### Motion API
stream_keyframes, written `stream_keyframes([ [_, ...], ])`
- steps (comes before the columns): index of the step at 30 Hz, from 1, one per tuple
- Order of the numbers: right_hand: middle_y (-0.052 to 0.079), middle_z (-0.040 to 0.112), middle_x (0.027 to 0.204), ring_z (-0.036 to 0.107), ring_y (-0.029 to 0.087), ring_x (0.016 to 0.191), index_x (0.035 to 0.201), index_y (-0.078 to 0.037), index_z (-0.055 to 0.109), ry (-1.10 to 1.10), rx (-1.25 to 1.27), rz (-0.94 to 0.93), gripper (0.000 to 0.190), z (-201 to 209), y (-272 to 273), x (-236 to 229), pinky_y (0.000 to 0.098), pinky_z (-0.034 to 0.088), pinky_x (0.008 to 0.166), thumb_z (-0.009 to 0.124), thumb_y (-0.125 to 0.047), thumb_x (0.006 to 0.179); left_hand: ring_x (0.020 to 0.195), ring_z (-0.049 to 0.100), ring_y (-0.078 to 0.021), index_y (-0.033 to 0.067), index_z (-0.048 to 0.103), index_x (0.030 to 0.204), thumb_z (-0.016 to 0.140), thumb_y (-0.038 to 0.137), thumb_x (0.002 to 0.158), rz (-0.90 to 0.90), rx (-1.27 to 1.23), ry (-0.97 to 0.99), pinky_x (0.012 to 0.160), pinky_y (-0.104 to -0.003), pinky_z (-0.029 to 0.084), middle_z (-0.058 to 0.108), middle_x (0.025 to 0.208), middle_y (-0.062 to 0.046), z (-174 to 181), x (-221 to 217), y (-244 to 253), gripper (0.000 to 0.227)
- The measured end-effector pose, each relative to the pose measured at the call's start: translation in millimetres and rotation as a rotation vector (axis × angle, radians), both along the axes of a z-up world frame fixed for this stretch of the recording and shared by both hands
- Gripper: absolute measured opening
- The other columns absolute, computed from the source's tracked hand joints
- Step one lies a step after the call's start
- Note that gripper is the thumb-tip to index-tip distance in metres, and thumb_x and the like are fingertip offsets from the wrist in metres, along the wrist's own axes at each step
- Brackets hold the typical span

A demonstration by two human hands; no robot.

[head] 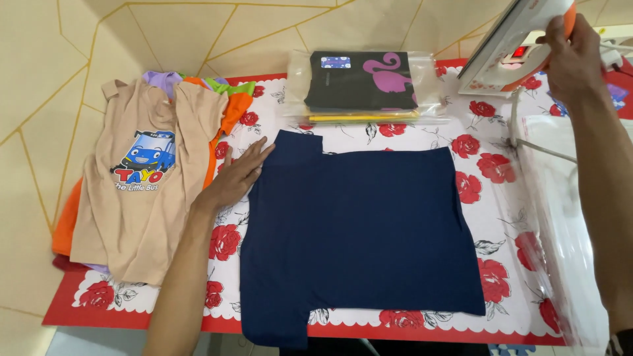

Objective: The person unfolds a dark blue shirt, spreads it out on an ironing surface, and uses a steam iron to remove wrinkles.

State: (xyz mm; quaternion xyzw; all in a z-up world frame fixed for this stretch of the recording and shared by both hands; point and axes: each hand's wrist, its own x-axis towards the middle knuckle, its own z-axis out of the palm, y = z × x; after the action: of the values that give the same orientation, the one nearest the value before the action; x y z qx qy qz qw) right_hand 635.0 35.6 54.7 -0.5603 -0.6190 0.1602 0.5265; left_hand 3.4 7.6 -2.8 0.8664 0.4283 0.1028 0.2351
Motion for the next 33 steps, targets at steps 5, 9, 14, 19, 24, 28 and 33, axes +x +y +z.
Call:
stream_keyframes([
  [5, 0.012, 0.055, 0.114, 0.046, 0.024, 0.088, 0.142, -0.002, 0.048, 0.056, 0.001, 0.016, 0.053, -13, 5, -2, 0.0368, 0.040, 0.069, 0.034, -0.050, 0.125, 0.158, 0.008, -0.0205, 0.0307, 0.020, 0.160, 0.025, 0.032, 0.107, 0.005, -0.013, 0.022, 0.119, -0.058, -0.015, 0.010, 0.172, -0.002, 0, 0, 0, 0.053],
  [9, 0.013, 0.053, 0.112, 0.046, 0.023, 0.092, 0.142, 0.001, 0.049, -0.013, 0.023, 0.054, 0.060, -16, 4, -5, 0.0364, 0.039, 0.072, 0.031, -0.054, 0.125, 0.158, 0.007, -0.0211, 0.0299, 0.020, 0.160, 0.024, 0.035, 0.107, 0.012, -0.026, 0.017, 0.120, -0.057, -0.015, 0.009, 0.172, -0.002, 3, 3, -1, 0.053],
  [14, 0.006, 0.053, 0.108, 0.046, 0.019, 0.088, 0.133, -0.007, 0.046, 0.147, -0.050, 0.078, 0.045, -30, 14, 13, 0.0325, 0.039, 0.066, 0.035, -0.050, 0.127, 0.158, 0.008, -0.0217, 0.0306, 0.020, 0.160, 0.024, 0.035, 0.107, 0.017, -0.022, 0.018, 0.120, -0.056, -0.014, 0.010, 0.171, -0.001, 2, 3, -2, 0.053],
  [19, 0.010, 0.051, 0.121, 0.054, 0.028, 0.114, 0.144, -0.004, 0.042, 0.082, -0.113, 0.130, 0.044, -16, 8, 12, 0.0438, 0.051, 0.099, 0.031, -0.043, 0.128, 0.158, 0.008, -0.0219, 0.0297, 0.022, 0.160, 0.023, 0.040, 0.107, 0.013, -0.015, -0.006, 0.120, -0.056, -0.015, 0.012, 0.171, -0.002, 3, 3, -3, 0.054],
  [24, 0.031, 0.053, 0.130, 0.055, 0.044, 0.120, 0.142, 0.002, 0.031, -0.057, -0.181, -0.279, 0.039, 7, -10, -2, 0.0549, 0.052, 0.092, 0.058, -0.021, 0.126, 0.158, 0.010, -0.0224, 0.0301, 0.022, 0.160, 0.026, 0.032, 0.108, 0.038, -0.007, -0.002, 0.120, -0.056, -0.014, 0.013, 0.171, -0.001, -1, 2, -1, 0.052],
  [28, 0.031, 0.054, 0.116, 0.061, 0.044, 0.101, 0.134, 0.007, 0.044, -0.359, 0.180, -0.352, 0.034, 2, -27, -12, 0.0522, 0.054, 0.071, 0.075, -0.005, 0.128, 0.157, 0.012, -0.0194, 0.0287, 0.023, 0.160, 0.027, 0.033, 0.107, 0.068, -0.030, -0.043, 0.121, -0.054, -0.015, 0.017, 0.170, -0.001, 2, 5, -5, 0.053],
  [33, 0.019, 0.068, 0.117, 0.064, 0.034, 0.102, 0.134, -0.001, 0.061, -0.510, -0.441, -0.046, 0.037, 44, -83, -112, 0.0500, 0.055, 0.077, 0.063, -0.025, 0.106, 0.156, 0.018, -0.0147, 0.0239, 0.027, 0.159, 0.028, 0.040, 0.106, 0.153, -0.044, -0.082, 0.123, -0.050, -0.011, 0.027, 0.167, -0.001, 7, 11, -10, 0.055],
])
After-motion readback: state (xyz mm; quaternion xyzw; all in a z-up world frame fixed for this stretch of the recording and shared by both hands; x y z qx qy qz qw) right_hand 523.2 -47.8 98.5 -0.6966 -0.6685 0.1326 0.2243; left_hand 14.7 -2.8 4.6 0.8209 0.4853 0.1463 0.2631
